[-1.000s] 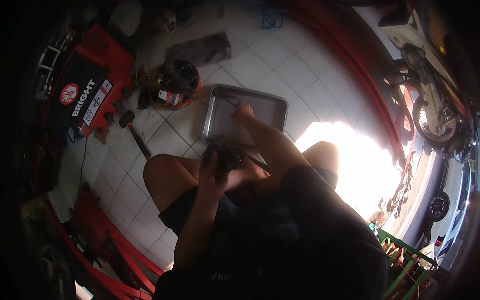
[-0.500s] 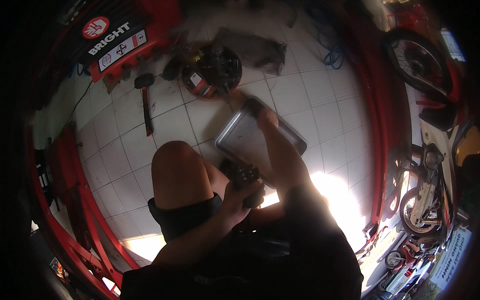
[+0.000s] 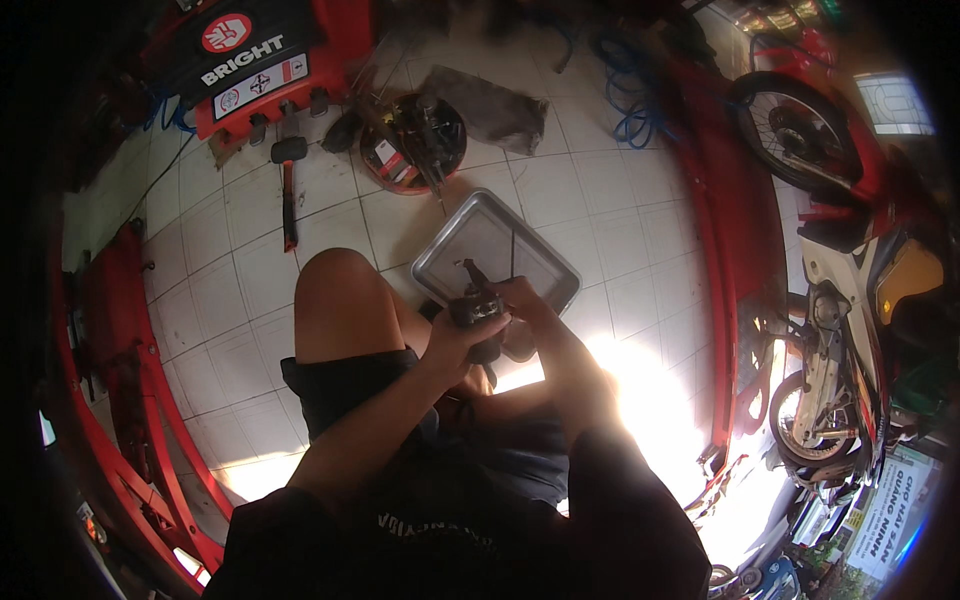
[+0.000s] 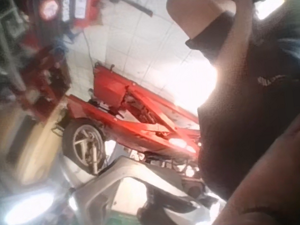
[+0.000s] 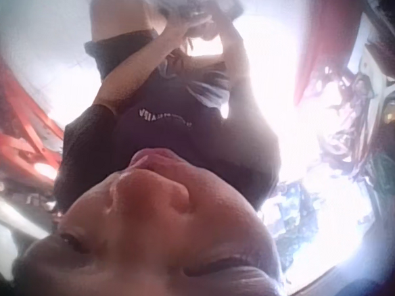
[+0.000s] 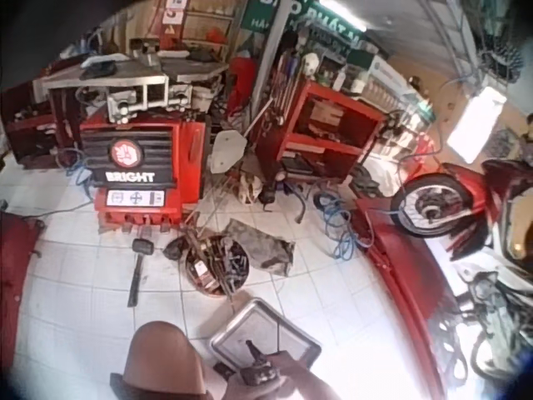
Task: The person sits on the floor and uses a screwdriver to disassemble a mechanical part, likely a starter motor, over a metal tray. They remove screws and internal components, placing them into the tray as they work.
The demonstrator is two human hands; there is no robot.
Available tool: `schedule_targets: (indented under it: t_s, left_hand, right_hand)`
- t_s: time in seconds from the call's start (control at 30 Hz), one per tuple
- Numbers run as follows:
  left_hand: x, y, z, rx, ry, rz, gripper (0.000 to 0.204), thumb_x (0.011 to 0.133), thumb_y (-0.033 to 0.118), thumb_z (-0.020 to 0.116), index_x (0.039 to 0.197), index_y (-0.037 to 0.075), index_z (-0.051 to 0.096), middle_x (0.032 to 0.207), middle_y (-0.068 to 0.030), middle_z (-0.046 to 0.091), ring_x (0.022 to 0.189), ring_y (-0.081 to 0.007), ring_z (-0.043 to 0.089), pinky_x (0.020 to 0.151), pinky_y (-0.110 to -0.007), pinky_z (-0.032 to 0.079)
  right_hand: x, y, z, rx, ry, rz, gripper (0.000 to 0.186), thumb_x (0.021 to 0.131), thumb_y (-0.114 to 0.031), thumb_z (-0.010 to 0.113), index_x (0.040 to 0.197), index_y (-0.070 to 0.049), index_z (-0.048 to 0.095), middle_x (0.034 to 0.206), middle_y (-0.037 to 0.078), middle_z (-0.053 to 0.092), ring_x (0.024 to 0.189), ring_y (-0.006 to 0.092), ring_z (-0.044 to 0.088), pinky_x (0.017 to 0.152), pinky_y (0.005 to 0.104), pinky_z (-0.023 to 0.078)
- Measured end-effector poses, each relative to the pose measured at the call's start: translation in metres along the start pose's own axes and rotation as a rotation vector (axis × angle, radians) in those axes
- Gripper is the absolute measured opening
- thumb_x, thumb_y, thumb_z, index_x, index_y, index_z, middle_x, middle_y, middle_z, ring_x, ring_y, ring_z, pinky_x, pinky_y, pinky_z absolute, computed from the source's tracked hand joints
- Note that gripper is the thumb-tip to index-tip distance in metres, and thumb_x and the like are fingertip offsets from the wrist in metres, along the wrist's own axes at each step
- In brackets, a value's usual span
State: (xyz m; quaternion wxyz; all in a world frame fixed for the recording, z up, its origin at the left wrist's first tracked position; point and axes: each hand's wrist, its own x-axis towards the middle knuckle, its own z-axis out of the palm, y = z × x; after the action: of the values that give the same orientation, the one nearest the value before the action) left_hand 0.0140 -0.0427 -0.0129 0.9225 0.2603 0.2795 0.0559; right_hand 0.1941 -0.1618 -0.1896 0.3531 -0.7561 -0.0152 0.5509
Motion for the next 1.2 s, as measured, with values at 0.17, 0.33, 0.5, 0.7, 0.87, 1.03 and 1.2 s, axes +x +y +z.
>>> schedule_targets:
  t_s: [0.17,0.33,0.5,0.7,0.87,1.03,1.2]
  left_hand:
    - [-0.003,-0.028,-0.041,0.027,0.098,-0.027,0.025,0.084,0.008,0.079,0.104,0.002,0.065,0.088,-0.0069,0.068,0.076,-0.0163,0.066,0.067,-0.03,0.054]
    - [-0.031,-0.022,-0.061,-0.118,0.194,-0.13,0.024,0.081,0.003,0.081,0.098,0.005,0.064,0.083,-0.005,0.067,0.071,-0.0163,0.066,0.061,-0.03,0.054]
    - [-0.041,-0.005,-0.045,-0.12,0.19,-0.145,0.025,0.083,0.003,0.079,0.101,0.004,0.062,0.088,-0.0059,0.067,0.073,-0.0171,0.066,0.062,-0.03,0.055]
    - [-0.027,-0.007,-0.034,-0.281,0.225,-0.167,0.029,0.085,0.003,0.078,0.109,0.003,0.062,0.092,-0.0049,0.066,0.078,-0.0162,0.067,0.068,-0.029,0.056]
    - [-0.018,0.006,-0.018,-0.249,0.212,-0.111,0.034,0.085,0.004,0.078,0.115,0.001,0.061,0.097,-0.0055,0.068,0.082,-0.0152,0.068,0.071,-0.028,0.056]
    - [-0.015,0.01,-0.028,-0.226,0.289,-0.034,0.039,0.082,0.004,0.08,0.117,0.001,0.063,0.101,-0.0063,0.069,0.083,-0.0141,0.068,0.072,-0.028,0.056]
    - [0.0,0.007,-0.031,-0.072,0.311,0.079,0.044,0.076,0.01,0.086,0.113,0.0,0.064,0.101,-0.0055,0.069,0.09,-0.014,0.066,0.081,-0.03,0.054]
  right_hand:
    - [-0.041,0.066,0.012,-0.464,-0.133,-0.349,0.034,0.089,-0.015,0.065,0.122,-0.007,0.064,0.094,0.011,0.073,0.083,0.0219,0.072,0.069,0.0357,0.056]
    - [-0.02,0.074,0.038,-0.39,0.243,-0.059,0.028,0.087,-0.03,0.07,0.099,-0.007,0.06,0.077,0.008,0.062,0.063,0.0217,0.062,0.055,0.0367,0.049]
    - [0.036,0.094,0.047,0.133,0.655,0.176,0.049,0.081,-0.048,0.079,0.069,-0.004,0.059,0.059,0.007,0.054,0.044,0.0209,0.053,0.041,0.0377,0.042]
    - [0.058,0.043,0.063,0.167,0.592,0.283,0.056,0.075,-0.056,0.081,0.076,-0.003,0.063,0.065,0.009,0.061,0.05,0.0201,0.059,0.046,0.0371,0.047]
    - [0.088,0.014,0.057,0.235,0.487,0.252,0.045,0.079,-0.047,0.08,0.079,-0.005,0.063,0.06,0.005,0.054,0.046,0.0188,0.052,0.043,0.0364,0.043]
    - [0.077,-0.016,0.055,0.479,0.388,0.233,0.035,0.086,-0.042,0.074,0.077,-0.009,0.063,0.054,0.002,0.046,0.042,0.0159,0.045,0.041,0.0363,0.04]
    - [0.054,0.016,0.038,0.401,0.202,0.059,0.029,0.091,-0.031,0.063,0.103,-0.006,0.073,0.08,0.004,0.061,0.063,0.0134,0.057,0.056,0.0294,0.048]
